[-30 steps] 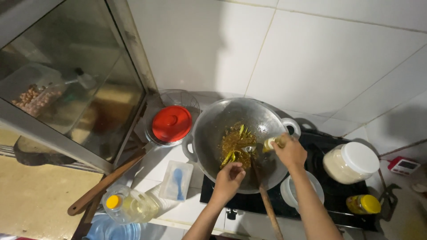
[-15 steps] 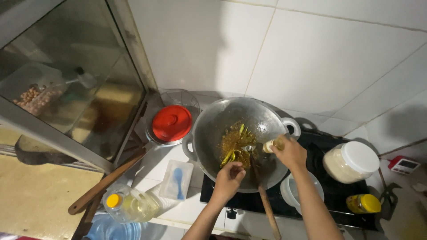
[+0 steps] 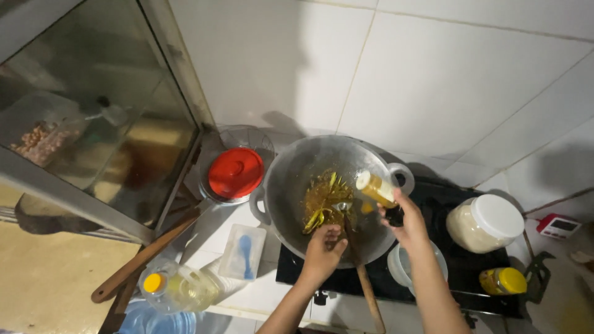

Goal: The person stirs ingredients in a wok on a gas stove using a wooden spatula. They add seasoning from a jar and pour water from a measuring jug into the wok, continuing to stir the mixture.

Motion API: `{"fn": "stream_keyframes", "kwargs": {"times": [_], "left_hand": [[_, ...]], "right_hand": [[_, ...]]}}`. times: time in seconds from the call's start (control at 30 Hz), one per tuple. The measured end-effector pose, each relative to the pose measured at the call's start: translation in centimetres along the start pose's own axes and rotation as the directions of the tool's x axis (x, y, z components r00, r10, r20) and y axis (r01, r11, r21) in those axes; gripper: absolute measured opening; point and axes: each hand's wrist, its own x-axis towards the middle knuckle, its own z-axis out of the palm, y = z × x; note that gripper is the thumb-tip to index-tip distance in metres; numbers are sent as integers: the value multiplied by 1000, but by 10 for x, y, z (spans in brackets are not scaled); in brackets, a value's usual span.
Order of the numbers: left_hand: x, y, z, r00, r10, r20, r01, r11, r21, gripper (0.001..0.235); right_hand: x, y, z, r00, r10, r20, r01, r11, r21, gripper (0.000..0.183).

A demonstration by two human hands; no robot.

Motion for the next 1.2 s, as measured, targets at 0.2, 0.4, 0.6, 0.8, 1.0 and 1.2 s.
{"fn": "stream_keyframes", "kwargs": {"times": [0.2,0.4,0.6,0.8,1.0,1.2], "left_hand": [[1,7,-2,1000,3,8,-3,1000,-9,42],[-3,10,-4,1000,-15,-23,15,1000,-2,42],[-1,2,-4,999,4,-47,-5,1000,-25,41],[-9,35,5,996,-75,44,78,994,-82,76],[-32,70,20,954,270,-126,-298,892,-339,45],[-36,72,-8,895,446,-33,-415,857,305,42]], "right_hand": [[26,15,-33,818,-557,142,139,-49,-989,49],[35,38,-44,865,-462,194,162,-108,-981,45],[24,26,-25,858,-506,84,100,6,-995,33],[-52,-1,29,993,-60,-97,50,994,-99,34],[-62,78,5,948,201,248,-249,952,180,44],[-90,20,-22,915,-22,404,189,906,-379,46]]}}
